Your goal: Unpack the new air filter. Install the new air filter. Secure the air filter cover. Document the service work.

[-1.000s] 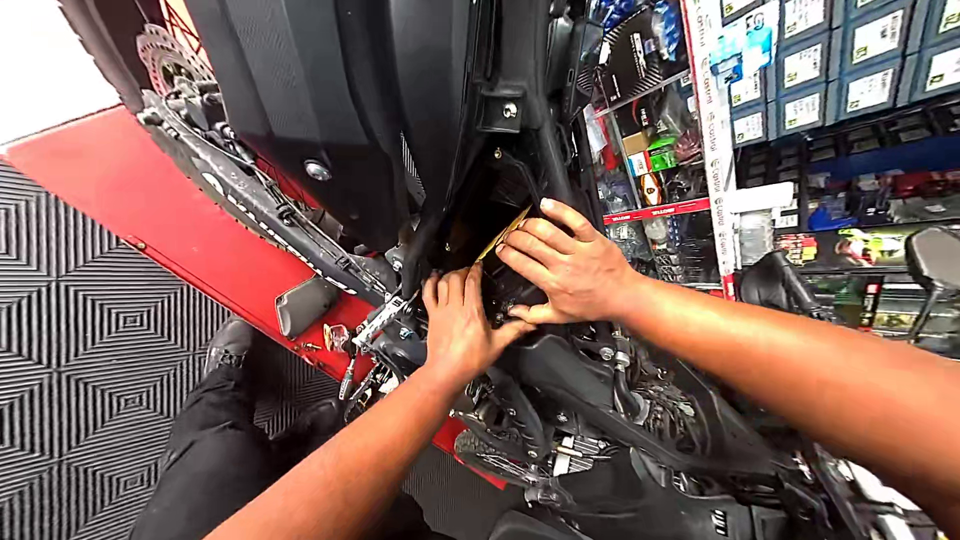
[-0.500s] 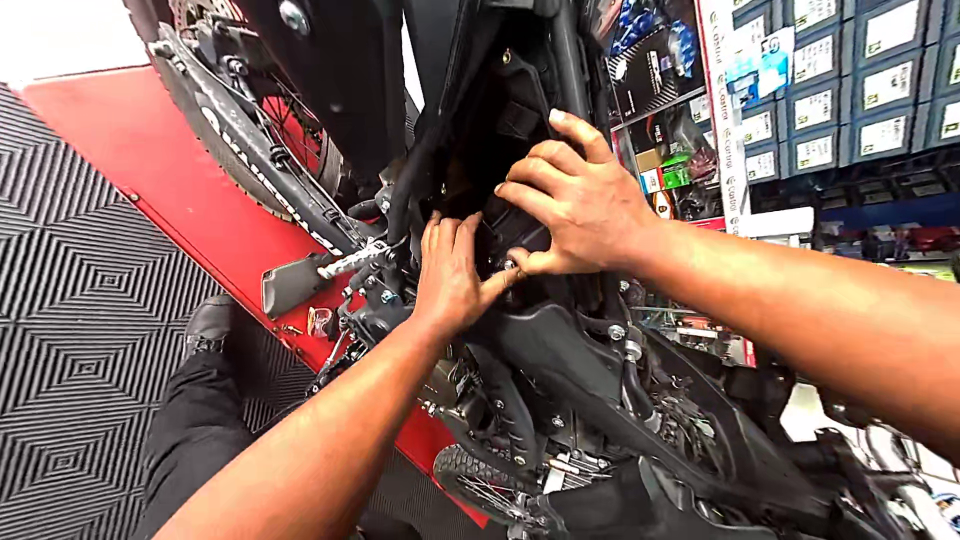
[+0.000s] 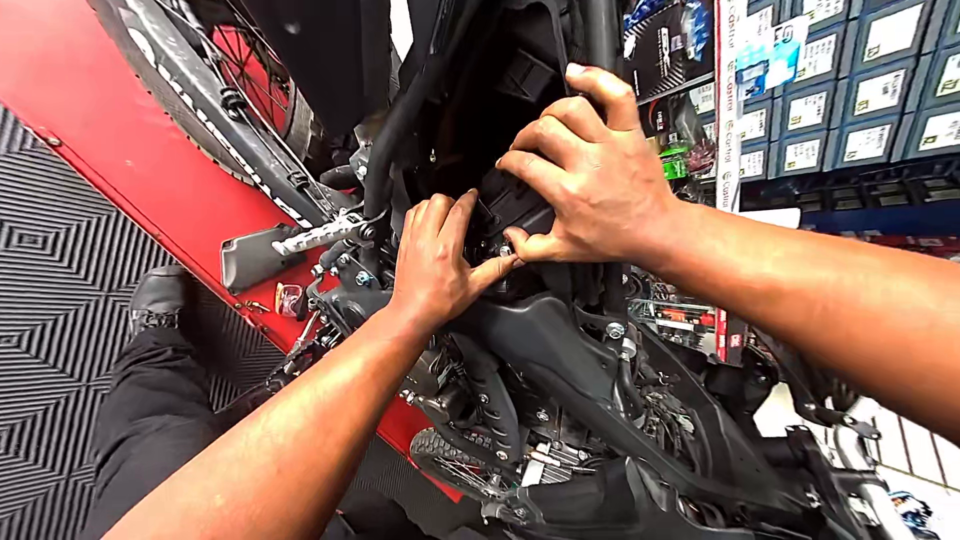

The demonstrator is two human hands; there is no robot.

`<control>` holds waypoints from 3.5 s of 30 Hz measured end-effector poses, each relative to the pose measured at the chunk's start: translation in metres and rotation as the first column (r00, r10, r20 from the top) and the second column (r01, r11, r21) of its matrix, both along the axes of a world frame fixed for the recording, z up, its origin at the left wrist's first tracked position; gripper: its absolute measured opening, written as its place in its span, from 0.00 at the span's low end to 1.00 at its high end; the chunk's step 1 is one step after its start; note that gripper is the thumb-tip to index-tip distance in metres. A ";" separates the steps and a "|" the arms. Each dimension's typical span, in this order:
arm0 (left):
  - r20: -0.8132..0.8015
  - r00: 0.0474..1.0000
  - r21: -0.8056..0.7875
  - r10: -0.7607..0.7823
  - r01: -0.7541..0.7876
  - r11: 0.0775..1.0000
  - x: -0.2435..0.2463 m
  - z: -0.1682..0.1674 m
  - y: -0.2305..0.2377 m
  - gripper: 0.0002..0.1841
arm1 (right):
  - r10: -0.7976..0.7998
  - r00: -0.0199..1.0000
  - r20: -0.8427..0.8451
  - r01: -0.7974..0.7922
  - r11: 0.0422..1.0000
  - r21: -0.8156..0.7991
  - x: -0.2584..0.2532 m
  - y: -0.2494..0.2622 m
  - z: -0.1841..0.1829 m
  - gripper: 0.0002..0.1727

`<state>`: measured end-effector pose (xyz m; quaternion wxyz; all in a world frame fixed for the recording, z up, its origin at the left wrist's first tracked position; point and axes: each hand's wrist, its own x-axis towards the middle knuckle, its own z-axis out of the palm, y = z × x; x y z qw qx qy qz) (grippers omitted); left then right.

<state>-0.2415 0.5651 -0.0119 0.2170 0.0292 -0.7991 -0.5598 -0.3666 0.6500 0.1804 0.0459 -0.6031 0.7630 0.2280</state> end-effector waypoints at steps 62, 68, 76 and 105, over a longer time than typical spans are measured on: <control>0.212 0.943 0.191 0.255 -0.296 0.936 -0.034 0.072 0.048 0.42 | 0.114 0.988 0.109 -0.099 0.985 -0.139 -0.026 0.016 0.011 0.38; 0.131 0.935 0.160 0.329 -0.348 0.924 -0.036 0.068 0.044 0.36 | 0.108 0.984 0.143 -0.078 0.976 -0.206 -0.027 0.014 0.007 0.32; 0.170 0.931 0.183 0.321 -0.350 0.919 -0.034 0.067 0.046 0.40 | 0.108 0.961 0.255 -0.013 0.938 -0.347 -0.031 0.019 0.003 0.31; 0.183 0.982 0.204 -0.033 -0.005 0.979 0.003 0.015 -0.018 0.38 | -0.408 0.867 0.286 0.492 0.788 -0.368 -0.010 0.025 0.000 0.50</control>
